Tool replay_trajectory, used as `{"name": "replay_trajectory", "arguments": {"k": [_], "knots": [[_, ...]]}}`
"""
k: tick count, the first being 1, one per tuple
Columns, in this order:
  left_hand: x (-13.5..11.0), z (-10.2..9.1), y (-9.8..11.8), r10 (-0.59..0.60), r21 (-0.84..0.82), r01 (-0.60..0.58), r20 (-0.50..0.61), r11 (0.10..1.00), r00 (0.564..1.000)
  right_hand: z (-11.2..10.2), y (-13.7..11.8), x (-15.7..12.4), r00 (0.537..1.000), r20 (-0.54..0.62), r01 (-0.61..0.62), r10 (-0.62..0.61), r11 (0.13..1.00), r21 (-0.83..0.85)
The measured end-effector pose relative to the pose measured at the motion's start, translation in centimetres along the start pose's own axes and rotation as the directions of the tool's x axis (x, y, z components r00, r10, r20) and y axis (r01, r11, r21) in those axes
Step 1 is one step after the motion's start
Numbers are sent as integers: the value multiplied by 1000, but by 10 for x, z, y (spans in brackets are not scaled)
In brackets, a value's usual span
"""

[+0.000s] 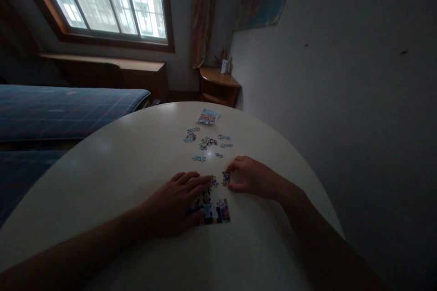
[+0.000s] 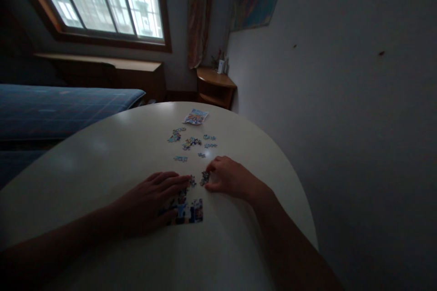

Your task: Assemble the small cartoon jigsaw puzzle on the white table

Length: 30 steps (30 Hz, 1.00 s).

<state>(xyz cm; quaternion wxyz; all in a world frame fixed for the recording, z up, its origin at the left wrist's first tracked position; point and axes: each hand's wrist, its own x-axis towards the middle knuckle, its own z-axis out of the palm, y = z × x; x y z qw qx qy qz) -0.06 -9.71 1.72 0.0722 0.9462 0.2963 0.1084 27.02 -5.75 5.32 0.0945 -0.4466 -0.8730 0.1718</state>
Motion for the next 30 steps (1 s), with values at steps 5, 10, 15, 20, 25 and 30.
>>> {"name": "replay_trajectory", "arguments": {"k": [5,10,15,20,25,30], "knots": [[1,0,0,7,-8,-7,-2,1000,1000,4,-6,6,996,-10,83,-84,996,-36],[0,1,-2,14,-6,-14,-1,1000,1000,4,-9,6,994,-31,104,-106,993,-57],[0,0,-1,8,5,-8,8,1000,1000,1,-11,5,993,-14,117,-117,993,-11],[0,1,-2,7,-3,-7,8,1000,1000,1,-13,5,993,-9,121,-121,993,12],[0,1,-2,10,8,-10,14,1000,1000,2,-14,5,992,-2,126,-126,992,11],[0,-1,0,8,12,-8,16,1000,1000,2,-15,4,994,-1,111,-111,994,20]]}}
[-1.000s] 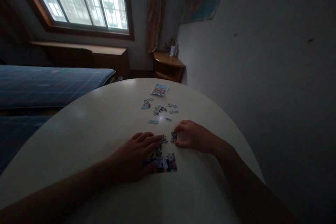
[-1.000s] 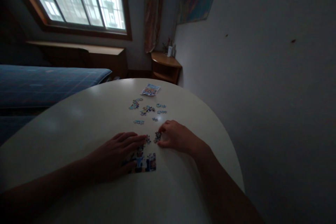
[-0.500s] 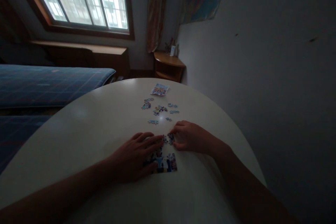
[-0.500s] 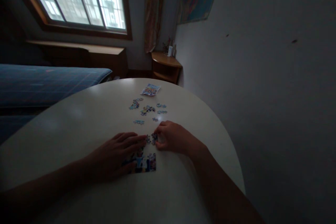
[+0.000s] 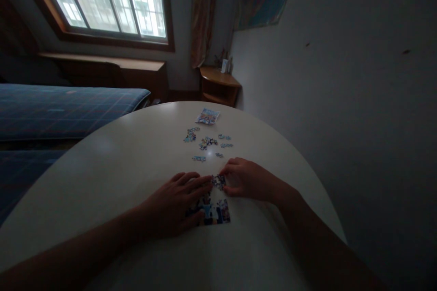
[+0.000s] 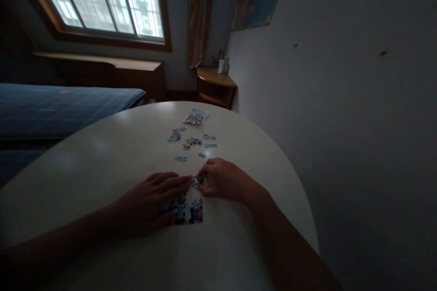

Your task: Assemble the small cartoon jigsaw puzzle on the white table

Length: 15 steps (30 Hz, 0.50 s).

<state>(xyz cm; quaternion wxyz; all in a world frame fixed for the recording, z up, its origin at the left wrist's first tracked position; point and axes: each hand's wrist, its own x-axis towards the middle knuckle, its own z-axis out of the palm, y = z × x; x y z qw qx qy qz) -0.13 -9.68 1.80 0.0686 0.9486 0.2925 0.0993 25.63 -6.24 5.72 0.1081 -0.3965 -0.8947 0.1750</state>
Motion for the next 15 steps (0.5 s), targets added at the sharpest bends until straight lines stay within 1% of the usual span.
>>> {"name": "replay_trajectory", "arguments": {"k": [6,12,15], "knots": [[0,0,0,7,2,-7,-2,1000,1000,-1,4,-5,999,5,-35,35,999,15],[0,0,1,-5,-26,4,-19,1000,1000,-1,-1,-4,998,-35,44,-43,999,21],[1,0,0,-5,-21,5,-18,1000,1000,2,-1,-2,999,-30,46,-45,998,30]]}}
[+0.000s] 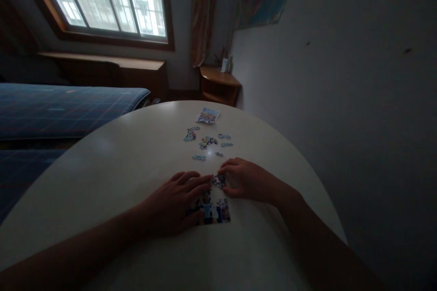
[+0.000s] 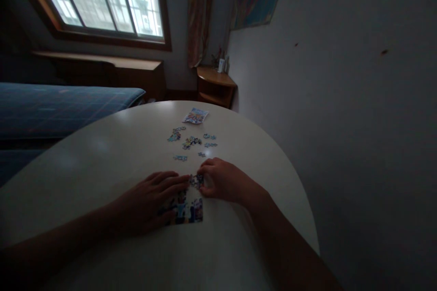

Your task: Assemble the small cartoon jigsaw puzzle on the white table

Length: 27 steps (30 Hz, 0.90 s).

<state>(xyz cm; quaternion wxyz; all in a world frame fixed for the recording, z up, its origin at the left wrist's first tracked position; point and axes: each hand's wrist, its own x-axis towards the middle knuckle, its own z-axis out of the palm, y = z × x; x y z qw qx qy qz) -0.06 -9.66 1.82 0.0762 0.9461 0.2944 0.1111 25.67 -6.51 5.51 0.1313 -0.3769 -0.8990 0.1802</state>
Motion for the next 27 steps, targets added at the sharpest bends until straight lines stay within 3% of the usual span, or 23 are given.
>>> {"name": "replay_trajectory", "arguments": {"k": [8,27], "knots": [[-1,1,0,8,3,-8,-7,1000,1000,4,10,1,997,8,-74,74,997,24],[-1,0,0,3,-5,-3,4,1000,1000,2,13,5,996,70,-54,48,994,98]]}}
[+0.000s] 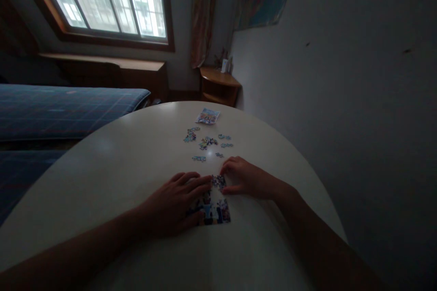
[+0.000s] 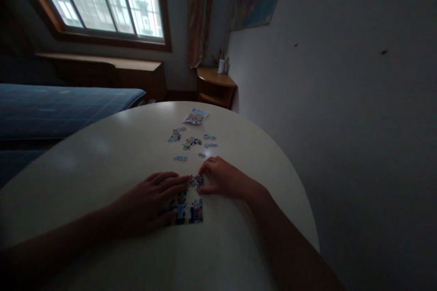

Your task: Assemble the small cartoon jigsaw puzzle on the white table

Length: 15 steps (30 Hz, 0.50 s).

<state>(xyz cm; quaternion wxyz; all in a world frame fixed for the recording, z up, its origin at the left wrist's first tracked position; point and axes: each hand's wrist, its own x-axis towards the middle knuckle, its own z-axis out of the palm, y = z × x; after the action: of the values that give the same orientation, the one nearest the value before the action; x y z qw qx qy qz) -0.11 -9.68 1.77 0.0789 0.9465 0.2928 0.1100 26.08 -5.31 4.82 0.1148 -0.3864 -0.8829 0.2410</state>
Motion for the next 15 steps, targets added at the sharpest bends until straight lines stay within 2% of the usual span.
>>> {"name": "replay_trajectory", "arguments": {"k": [15], "knots": [[0,-1,-1,10,-23,-11,-24,1000,1000,-1,-5,1,1000,3,13,-12,1000,-14]]}}
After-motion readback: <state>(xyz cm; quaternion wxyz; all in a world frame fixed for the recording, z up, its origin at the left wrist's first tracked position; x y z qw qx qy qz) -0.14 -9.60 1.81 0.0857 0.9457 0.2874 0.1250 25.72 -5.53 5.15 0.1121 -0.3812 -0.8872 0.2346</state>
